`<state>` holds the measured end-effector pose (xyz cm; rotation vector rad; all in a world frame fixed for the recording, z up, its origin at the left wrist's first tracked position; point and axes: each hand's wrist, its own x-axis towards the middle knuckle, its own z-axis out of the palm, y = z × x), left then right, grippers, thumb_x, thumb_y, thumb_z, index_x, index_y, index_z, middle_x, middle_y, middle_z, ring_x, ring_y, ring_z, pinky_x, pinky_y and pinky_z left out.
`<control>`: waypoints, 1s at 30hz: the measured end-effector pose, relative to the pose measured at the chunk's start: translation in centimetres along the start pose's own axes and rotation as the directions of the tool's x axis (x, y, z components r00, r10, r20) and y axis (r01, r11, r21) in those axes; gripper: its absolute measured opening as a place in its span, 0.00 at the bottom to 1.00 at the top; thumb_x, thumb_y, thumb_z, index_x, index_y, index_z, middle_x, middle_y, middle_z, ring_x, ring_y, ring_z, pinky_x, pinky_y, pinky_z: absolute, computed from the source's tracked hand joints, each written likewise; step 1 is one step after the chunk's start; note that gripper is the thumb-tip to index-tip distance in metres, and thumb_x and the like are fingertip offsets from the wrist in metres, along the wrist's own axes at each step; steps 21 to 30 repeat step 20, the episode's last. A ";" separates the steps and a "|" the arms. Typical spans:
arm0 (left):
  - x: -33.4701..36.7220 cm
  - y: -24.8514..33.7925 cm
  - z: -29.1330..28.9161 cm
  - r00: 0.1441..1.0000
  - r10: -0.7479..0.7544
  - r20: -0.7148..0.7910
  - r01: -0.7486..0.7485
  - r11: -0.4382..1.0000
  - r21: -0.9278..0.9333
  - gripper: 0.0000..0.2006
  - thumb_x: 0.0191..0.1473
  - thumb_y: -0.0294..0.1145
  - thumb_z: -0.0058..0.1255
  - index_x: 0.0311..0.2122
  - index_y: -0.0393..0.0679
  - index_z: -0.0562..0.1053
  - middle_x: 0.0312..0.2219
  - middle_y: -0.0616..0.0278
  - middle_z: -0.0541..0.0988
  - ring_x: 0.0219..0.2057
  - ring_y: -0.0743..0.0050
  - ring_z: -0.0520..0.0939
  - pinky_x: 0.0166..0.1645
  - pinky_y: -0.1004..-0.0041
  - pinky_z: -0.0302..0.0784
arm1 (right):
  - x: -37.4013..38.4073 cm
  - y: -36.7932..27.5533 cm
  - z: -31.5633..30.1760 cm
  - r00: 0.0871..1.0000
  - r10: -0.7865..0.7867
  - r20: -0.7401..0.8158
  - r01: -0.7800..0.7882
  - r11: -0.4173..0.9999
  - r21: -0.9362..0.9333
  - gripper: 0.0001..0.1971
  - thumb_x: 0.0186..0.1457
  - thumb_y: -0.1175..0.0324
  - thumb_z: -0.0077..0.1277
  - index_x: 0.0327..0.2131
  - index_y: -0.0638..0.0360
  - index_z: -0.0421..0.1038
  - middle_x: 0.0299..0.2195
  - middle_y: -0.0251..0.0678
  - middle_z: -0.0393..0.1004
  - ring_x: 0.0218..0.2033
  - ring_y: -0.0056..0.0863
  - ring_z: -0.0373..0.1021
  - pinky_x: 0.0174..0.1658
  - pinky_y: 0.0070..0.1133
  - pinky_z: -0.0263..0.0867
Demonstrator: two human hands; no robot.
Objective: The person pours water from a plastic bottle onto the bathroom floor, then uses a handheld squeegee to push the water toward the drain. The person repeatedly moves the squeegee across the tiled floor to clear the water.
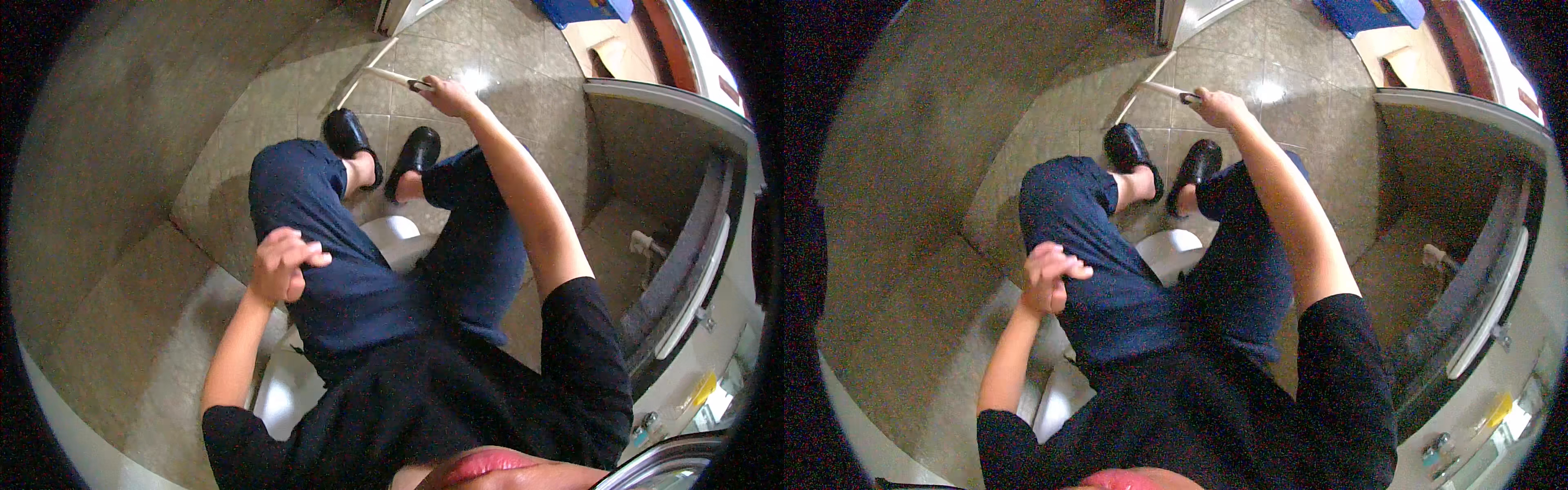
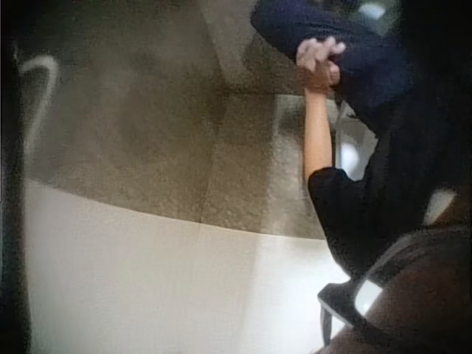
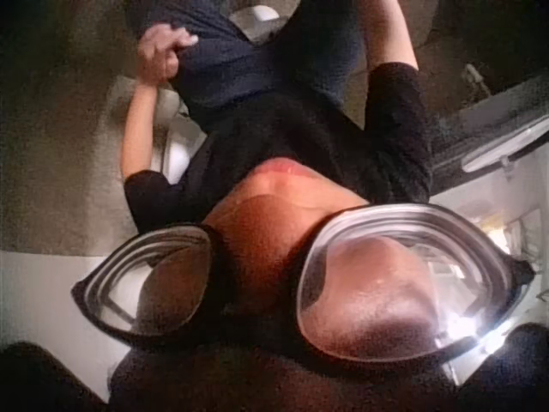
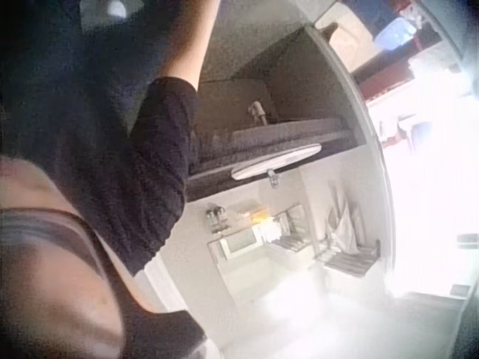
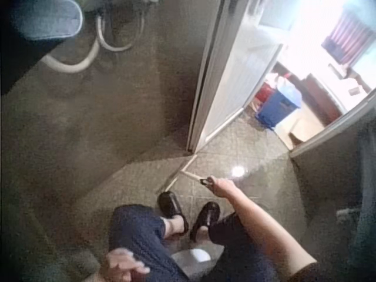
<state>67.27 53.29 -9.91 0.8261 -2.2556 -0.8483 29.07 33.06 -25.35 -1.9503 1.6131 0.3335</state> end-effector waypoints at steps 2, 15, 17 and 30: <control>0.6 -0.2 -0.1 0.999 0.002 0.045 0.001 0.998 -0.059 0.14 0.48 0.31 0.36 0.41 0.47 0.68 0.30 0.71 0.80 0.29 0.68 0.79 0.44 0.65 0.70 | 2.8 -0.2 1.0 0.997 -0.082 -0.001 0.081 0.993 -0.083 0.18 0.57 0.52 0.38 0.45 0.51 0.62 0.34 0.47 0.74 0.38 0.45 0.71 0.39 0.37 0.67; -0.3 -4.2 0.3 0.976 -0.048 0.214 0.065 0.995 -0.069 0.17 0.44 0.36 0.41 0.42 0.52 0.71 0.31 0.70 0.78 0.31 0.76 0.79 0.53 0.65 0.66 | 7.4 -3.4 5.8 0.992 0.128 -0.007 -0.128 0.990 0.051 0.20 0.52 0.52 0.39 0.41 0.58 0.62 0.31 0.51 0.74 0.35 0.50 0.72 0.41 0.39 0.66; -1.1 -3.8 0.6 0.968 -0.049 0.247 0.063 0.997 -0.050 0.15 0.47 0.38 0.39 0.40 0.53 0.72 0.31 0.70 0.79 0.31 0.77 0.79 0.53 0.66 0.65 | 8.1 -4.8 6.7 0.993 0.116 -0.002 -0.116 0.993 0.019 0.26 0.52 0.43 0.37 0.42 0.56 0.64 0.31 0.49 0.75 0.35 0.45 0.73 0.41 0.38 0.67; -1.7 -4.4 0.3 0.954 -0.079 0.290 0.096 0.994 -0.044 0.14 0.51 0.42 0.37 0.37 0.56 0.75 0.32 0.71 0.79 0.33 0.78 0.79 0.53 0.68 0.64 | 10.3 -7.4 7.7 0.991 0.105 0.080 -0.105 0.994 -0.007 0.30 0.50 0.39 0.39 0.43 0.56 0.65 0.33 0.44 0.76 0.35 0.40 0.74 0.40 0.37 0.68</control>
